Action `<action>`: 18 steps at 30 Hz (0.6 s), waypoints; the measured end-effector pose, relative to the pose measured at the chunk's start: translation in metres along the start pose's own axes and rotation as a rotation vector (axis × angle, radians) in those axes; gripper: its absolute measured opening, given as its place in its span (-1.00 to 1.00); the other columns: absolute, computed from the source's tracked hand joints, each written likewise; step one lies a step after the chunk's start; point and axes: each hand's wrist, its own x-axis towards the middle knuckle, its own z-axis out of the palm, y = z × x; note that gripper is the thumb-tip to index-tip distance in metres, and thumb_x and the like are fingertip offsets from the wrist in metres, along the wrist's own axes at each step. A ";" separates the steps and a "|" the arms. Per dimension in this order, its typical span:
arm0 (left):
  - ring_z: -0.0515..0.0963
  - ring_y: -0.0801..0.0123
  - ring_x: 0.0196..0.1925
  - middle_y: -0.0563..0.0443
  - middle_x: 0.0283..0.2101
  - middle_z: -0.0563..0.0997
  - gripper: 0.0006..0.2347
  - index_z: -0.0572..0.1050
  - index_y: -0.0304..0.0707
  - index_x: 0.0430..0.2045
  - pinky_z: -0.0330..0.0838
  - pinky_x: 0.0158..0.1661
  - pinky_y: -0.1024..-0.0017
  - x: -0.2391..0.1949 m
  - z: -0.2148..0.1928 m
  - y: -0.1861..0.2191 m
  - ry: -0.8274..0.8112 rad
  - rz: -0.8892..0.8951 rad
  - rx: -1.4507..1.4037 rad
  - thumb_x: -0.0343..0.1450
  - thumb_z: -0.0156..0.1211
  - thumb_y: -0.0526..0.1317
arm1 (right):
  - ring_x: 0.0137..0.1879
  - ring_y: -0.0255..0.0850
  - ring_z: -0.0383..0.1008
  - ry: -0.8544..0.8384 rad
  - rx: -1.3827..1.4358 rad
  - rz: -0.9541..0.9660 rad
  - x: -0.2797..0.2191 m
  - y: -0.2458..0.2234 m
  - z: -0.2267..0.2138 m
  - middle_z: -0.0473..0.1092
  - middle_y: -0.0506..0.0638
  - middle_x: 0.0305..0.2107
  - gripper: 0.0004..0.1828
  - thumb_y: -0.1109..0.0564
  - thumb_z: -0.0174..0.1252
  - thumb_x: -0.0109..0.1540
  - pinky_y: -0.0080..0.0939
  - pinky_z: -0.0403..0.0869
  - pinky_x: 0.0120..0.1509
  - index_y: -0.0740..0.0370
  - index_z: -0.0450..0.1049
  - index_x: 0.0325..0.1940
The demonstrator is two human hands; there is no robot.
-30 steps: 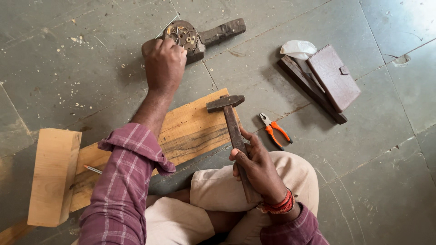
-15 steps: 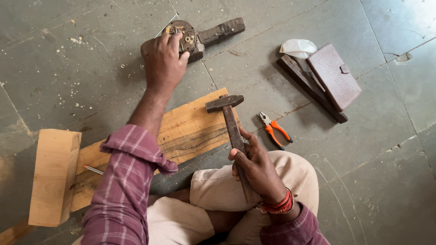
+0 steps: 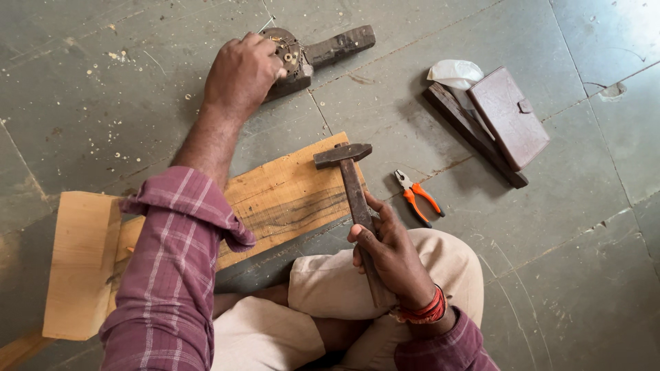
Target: The person sits on the floor and hammers nails into a small wooden block. They repeatedly pick up nails from a nearby container and drive them into the wood using a hammer.
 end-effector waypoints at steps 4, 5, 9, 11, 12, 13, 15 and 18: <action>0.65 0.42 -0.14 0.04 -0.21 0.66 -0.93 0.64 -0.16 -0.41 0.62 -0.15 0.41 0.010 -0.005 0.000 0.035 0.043 0.116 0.48 0.35 -0.24 | -0.47 -0.35 0.40 -0.002 0.007 -0.006 0.003 0.002 -0.002 0.37 -0.03 -0.35 -0.27 0.16 0.12 0.30 -0.35 0.42 -0.46 0.20 0.04 0.53; 0.65 0.43 -0.15 0.03 -0.20 0.66 -0.93 0.63 -0.16 -0.40 0.62 -0.17 0.42 0.013 -0.008 0.004 0.058 0.058 0.175 0.50 0.31 -0.25 | -0.48 -0.35 0.40 0.000 0.018 -0.008 0.003 0.004 -0.004 0.37 -0.03 -0.35 -0.27 0.15 0.12 0.30 -0.35 0.41 -0.47 0.20 0.04 0.53; 0.62 0.31 -0.23 -0.07 -0.28 0.60 -0.91 0.47 -0.26 -0.36 0.58 -0.30 0.38 0.000 -0.039 0.017 0.177 -0.201 -0.133 0.54 0.18 -0.31 | -0.49 -0.33 0.40 -0.012 0.016 -0.030 0.008 0.010 -0.008 0.39 0.00 -0.36 -0.29 0.16 0.12 0.30 -0.33 0.41 -0.49 0.22 0.05 0.50; 0.61 0.28 -0.29 -0.09 -0.29 0.57 -0.93 0.38 -0.26 -0.33 0.55 -0.34 0.36 -0.030 -0.064 0.024 0.289 -0.401 -0.408 0.50 0.15 -0.33 | -0.50 -0.32 0.40 -0.002 0.000 -0.062 0.013 0.009 -0.010 0.40 0.00 -0.37 -0.30 0.16 0.12 0.29 -0.33 0.40 -0.50 0.22 0.08 0.51; 0.64 0.35 -0.37 -0.05 -0.33 0.58 -0.91 0.35 -0.27 -0.33 0.56 -0.39 0.40 -0.051 -0.078 0.025 0.270 -0.565 -0.585 0.51 0.12 -0.31 | -0.51 -0.32 0.40 -0.001 -0.010 -0.070 0.012 0.011 -0.010 0.41 0.00 -0.38 -0.30 0.16 0.11 0.29 -0.33 0.40 -0.51 0.22 0.09 0.51; 0.66 0.42 -0.44 -0.02 -0.37 0.58 -0.89 0.31 -0.28 -0.34 0.57 -0.45 0.43 -0.074 -0.091 0.025 0.255 -0.730 -0.762 0.51 0.10 -0.29 | -0.50 -0.32 0.40 0.000 -0.010 -0.101 0.012 0.012 -0.010 0.42 0.01 -0.37 -0.30 0.16 0.11 0.30 -0.33 0.42 -0.48 0.24 0.09 0.51; 0.65 0.48 -0.54 0.02 -0.41 0.57 -0.89 0.30 -0.30 -0.33 0.55 -0.53 0.47 -0.135 -0.119 0.030 0.307 -1.049 -1.073 0.51 0.07 -0.28 | -0.47 -0.32 0.42 -0.021 -0.024 -0.154 0.013 0.014 -0.009 0.44 0.03 -0.36 -0.31 0.16 0.12 0.32 -0.34 0.46 -0.43 0.27 0.07 0.51; 0.57 0.46 -0.61 0.04 -0.44 0.54 -0.90 0.34 -0.31 -0.32 0.51 -0.60 0.46 -0.208 -0.140 0.047 0.436 -1.385 -1.369 0.51 0.03 -0.26 | -0.45 -0.34 0.42 -0.048 -0.096 -0.220 0.007 0.014 -0.003 0.43 0.03 -0.34 -0.30 0.17 0.12 0.35 -0.35 0.44 -0.43 0.31 0.06 0.54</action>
